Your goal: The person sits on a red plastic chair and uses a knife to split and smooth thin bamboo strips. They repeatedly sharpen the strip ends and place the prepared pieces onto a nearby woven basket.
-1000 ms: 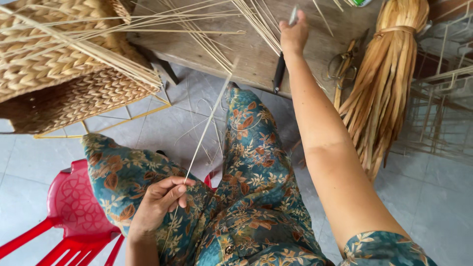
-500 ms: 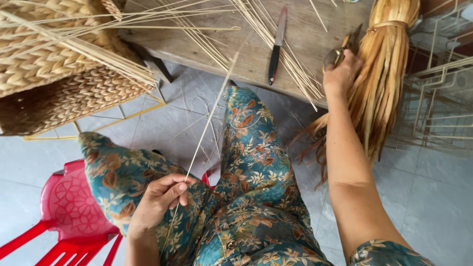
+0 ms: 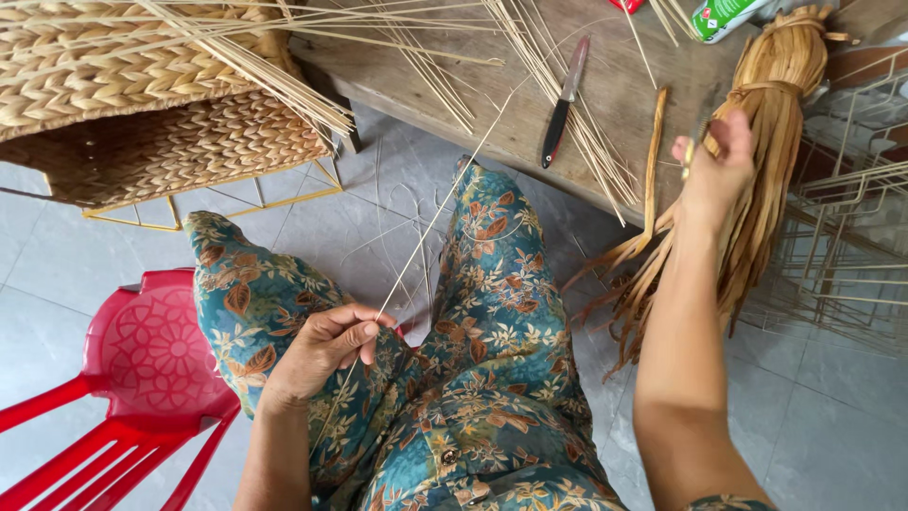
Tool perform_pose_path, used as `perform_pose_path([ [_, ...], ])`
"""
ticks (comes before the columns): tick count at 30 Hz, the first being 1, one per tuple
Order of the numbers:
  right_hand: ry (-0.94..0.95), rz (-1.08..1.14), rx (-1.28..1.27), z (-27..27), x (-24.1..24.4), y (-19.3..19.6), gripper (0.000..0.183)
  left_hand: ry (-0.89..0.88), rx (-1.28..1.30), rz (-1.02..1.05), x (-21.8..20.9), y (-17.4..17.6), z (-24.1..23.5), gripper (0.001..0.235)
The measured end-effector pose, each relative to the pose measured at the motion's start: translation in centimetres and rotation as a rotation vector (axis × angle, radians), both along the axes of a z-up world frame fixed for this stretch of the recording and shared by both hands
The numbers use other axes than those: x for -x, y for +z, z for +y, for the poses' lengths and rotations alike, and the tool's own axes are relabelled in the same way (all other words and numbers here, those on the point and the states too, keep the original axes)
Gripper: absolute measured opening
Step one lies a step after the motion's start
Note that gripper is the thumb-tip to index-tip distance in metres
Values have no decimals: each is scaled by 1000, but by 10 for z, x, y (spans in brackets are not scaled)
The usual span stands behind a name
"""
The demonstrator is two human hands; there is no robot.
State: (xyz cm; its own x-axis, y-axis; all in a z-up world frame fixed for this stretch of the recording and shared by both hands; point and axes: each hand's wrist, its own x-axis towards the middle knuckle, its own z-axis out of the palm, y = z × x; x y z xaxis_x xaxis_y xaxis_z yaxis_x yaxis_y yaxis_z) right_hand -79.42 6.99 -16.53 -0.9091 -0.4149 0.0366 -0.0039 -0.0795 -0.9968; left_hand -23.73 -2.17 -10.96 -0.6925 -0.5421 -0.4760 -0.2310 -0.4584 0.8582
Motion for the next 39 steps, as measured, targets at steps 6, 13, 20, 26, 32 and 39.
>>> perform_pose_path([
  [6,543,-509,268,54,-118,45,52,9,-17,2,-7,3,2,25],
  [13,816,-91,-106,59,-169,75,59,-40,37,68,-13,-1,9,26],
  [20,999,27,-196,48,-160,104,70,-49,96,59,-15,-4,13,25],
  [26,1011,-1,-181,39,-162,108,70,-53,92,91,-19,-8,14,24],
  [32,996,-1,-187,36,-162,108,63,-36,93,83,-22,-6,14,25],
  [39,937,-136,-312,33,-163,104,62,-30,73,70,-27,-1,14,27],
])
